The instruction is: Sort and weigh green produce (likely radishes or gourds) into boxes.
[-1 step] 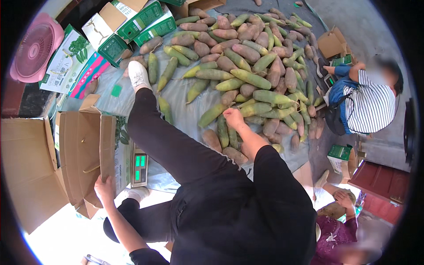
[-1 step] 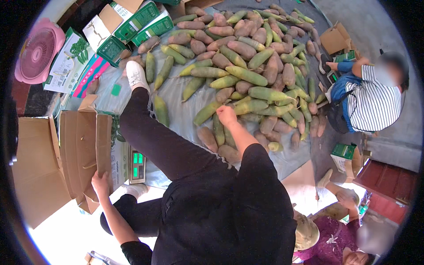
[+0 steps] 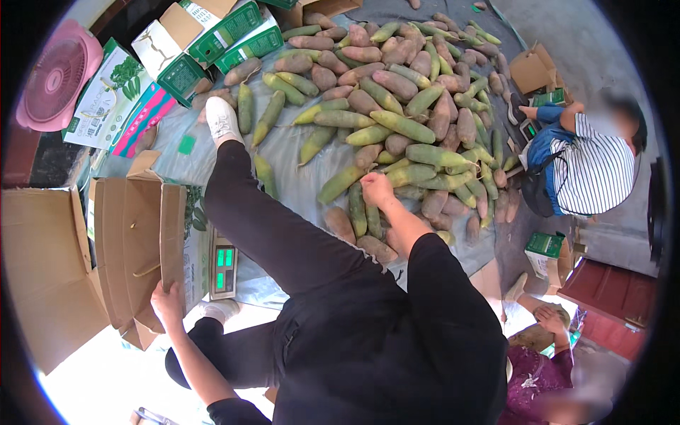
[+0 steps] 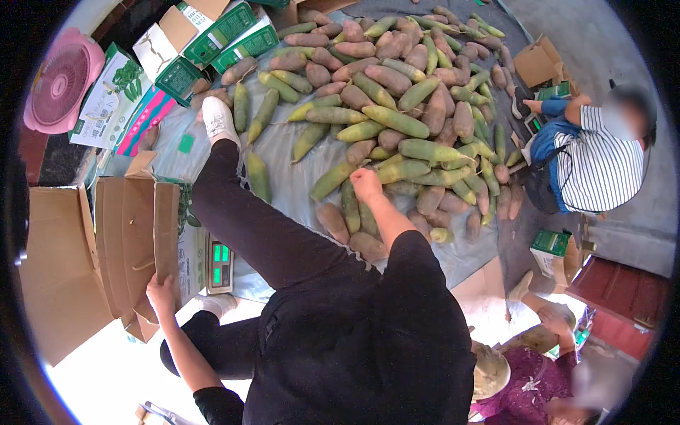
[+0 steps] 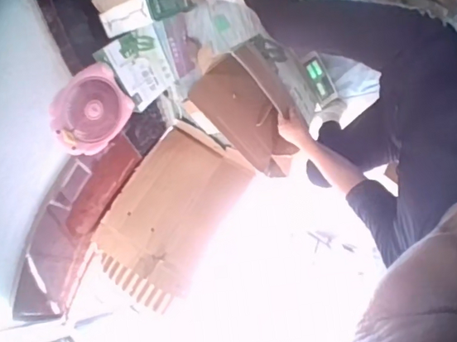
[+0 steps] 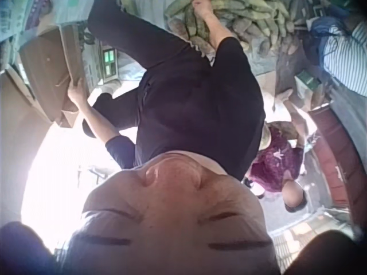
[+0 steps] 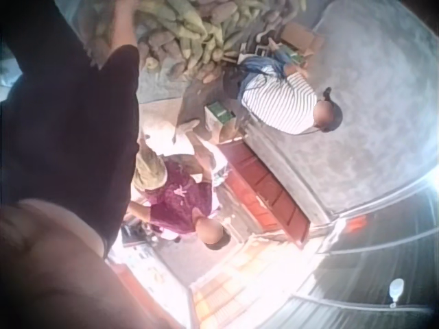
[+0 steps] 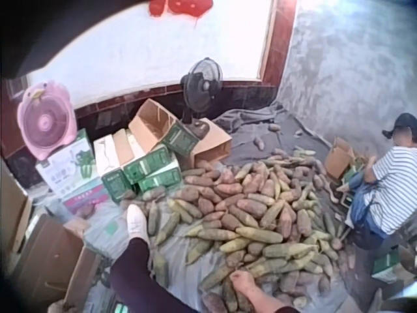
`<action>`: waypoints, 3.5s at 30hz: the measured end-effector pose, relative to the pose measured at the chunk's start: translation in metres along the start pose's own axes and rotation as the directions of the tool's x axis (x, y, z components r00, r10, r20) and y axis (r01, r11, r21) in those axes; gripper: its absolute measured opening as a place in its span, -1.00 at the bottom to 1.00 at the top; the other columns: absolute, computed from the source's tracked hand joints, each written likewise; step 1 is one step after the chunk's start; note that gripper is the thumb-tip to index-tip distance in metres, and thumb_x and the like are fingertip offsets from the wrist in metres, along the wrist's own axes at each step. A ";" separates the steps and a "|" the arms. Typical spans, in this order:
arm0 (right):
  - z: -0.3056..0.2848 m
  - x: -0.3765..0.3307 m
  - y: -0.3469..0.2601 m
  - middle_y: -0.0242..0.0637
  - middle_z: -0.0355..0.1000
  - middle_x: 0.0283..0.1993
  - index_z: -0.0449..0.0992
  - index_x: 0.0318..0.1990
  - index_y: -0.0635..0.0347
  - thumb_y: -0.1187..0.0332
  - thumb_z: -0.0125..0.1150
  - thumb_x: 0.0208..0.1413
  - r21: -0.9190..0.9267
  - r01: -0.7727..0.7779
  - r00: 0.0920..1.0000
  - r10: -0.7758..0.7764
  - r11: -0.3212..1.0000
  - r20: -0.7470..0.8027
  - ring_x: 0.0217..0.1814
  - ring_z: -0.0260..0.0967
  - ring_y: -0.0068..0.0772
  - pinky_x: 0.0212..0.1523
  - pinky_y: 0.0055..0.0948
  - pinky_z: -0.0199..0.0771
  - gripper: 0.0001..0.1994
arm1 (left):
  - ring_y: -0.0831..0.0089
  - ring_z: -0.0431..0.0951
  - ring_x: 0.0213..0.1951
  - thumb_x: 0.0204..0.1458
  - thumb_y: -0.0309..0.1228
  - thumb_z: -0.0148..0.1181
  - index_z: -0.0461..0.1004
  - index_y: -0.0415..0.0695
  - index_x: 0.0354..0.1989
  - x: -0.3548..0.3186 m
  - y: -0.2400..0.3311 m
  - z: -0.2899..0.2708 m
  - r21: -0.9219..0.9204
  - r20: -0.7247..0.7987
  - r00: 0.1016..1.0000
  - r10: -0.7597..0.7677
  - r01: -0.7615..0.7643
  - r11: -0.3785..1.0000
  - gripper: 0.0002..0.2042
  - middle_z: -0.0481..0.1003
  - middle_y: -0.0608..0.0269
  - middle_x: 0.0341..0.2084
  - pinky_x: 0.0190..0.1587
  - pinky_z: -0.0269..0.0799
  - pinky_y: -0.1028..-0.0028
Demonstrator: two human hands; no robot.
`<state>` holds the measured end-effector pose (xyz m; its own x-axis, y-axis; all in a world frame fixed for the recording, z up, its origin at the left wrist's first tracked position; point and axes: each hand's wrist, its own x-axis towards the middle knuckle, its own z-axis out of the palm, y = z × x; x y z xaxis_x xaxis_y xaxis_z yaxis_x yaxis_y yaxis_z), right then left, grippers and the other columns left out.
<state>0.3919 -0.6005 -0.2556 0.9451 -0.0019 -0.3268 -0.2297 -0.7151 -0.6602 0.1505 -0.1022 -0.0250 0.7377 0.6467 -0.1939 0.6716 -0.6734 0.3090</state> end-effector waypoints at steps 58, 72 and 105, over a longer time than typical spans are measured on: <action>-0.030 -0.078 -0.499 -0.38 0.46 -0.15 0.51 -0.22 0.17 0.20 -0.04 0.18 0.869 0.269 0.640 -0.752 0.415 0.161 -0.09 0.33 -0.57 -0.11 -0.43 0.29 -0.73 | 0.01 0.49 -0.39 -0.16 -0.31 0.19 0.47 -0.14 -0.48 -0.030 -0.012 -0.004 0.130 -0.147 0.973 -0.176 0.195 0.972 -0.83 0.48 -0.02 -0.53 -0.35 0.39 0.18; 0.161 -0.128 -0.495 -0.42 0.47 -0.33 0.59 -0.45 -0.08 0.10 0.12 -0.03 -0.080 0.974 0.226 -0.905 0.211 0.361 -0.18 0.35 -0.27 -0.27 -0.23 0.31 -0.80 | -0.02 0.48 -0.36 -0.15 -0.36 0.19 0.48 -0.18 -0.42 -0.027 -0.010 -0.007 0.070 -0.083 0.995 -0.062 0.068 0.995 -0.83 0.47 -0.06 -0.51 -0.33 0.36 0.16; -0.046 0.018 -0.073 -0.23 0.48 -0.21 0.56 -0.33 0.04 0.25 0.01 -0.01 -0.721 0.159 0.987 -0.092 0.674 0.131 -0.04 0.33 -0.13 -0.13 -0.14 0.37 -0.79 | 0.08 0.54 -0.37 -0.15 -0.37 0.18 0.53 -0.19 -0.33 -0.026 -0.016 0.005 0.005 -0.055 0.997 -0.055 0.055 0.998 -0.79 0.52 -0.03 -0.45 -0.30 0.41 0.30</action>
<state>0.4361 -0.5808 -0.1818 0.9234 0.1555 -0.3510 0.1627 -0.9866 -0.0091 0.1211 -0.1104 -0.0291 0.6948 0.7014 -0.1587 0.7116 -0.6386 0.2931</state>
